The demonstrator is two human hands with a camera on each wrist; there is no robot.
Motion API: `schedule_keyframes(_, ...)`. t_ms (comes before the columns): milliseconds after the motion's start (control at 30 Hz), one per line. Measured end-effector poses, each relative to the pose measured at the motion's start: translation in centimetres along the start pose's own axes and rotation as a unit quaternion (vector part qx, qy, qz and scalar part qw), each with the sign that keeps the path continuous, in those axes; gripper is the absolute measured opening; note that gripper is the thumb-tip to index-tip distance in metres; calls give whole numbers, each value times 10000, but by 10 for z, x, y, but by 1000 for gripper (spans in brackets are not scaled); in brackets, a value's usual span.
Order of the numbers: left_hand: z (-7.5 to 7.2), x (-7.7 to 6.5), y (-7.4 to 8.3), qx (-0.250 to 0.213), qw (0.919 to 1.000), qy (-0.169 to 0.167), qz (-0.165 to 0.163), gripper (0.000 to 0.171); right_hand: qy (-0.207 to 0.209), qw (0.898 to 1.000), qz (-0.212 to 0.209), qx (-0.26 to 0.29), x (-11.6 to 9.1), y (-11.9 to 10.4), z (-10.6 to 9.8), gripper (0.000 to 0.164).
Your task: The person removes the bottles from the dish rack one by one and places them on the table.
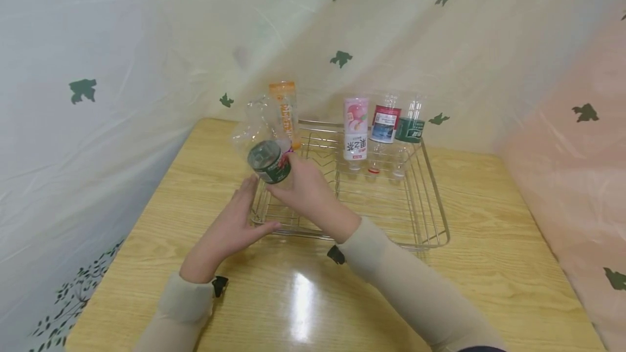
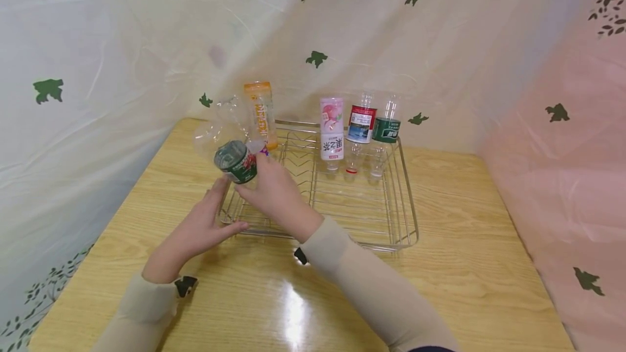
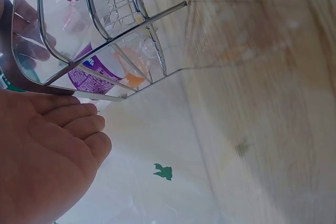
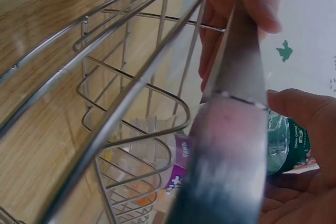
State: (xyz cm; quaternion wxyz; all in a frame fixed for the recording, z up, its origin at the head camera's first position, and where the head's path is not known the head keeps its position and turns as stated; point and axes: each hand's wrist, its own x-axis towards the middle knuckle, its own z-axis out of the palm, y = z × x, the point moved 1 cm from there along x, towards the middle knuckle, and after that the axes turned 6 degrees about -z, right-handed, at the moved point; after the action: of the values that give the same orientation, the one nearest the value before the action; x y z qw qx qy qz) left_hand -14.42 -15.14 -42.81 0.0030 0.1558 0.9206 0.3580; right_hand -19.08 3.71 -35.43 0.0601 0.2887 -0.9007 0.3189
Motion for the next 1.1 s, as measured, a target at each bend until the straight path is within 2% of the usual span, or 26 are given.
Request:
schedule_keyframes(133, 0, -1, 0, 38, 10000, -40, -82, 118, 225, 9995, -206, 6, -3, -3, -6, 63)
schedule_keyframes(467, 0, -3, 2, 67, 9996, -94, -254, 115, 662, 9967, -405, 247, -7, -10, -26, 63)
schedule_keyframes(733, 1, -2, 1, -12, 9996, -104, -261, 117, 1098, 9917, -660, 100, -16, -9, -42, 58)
schedule_keyframes(1100, -1, -3, 1, 125, 9994, -183, -283, 123, 1188, 9908, -640, 92, -31, -1, -60, 54)
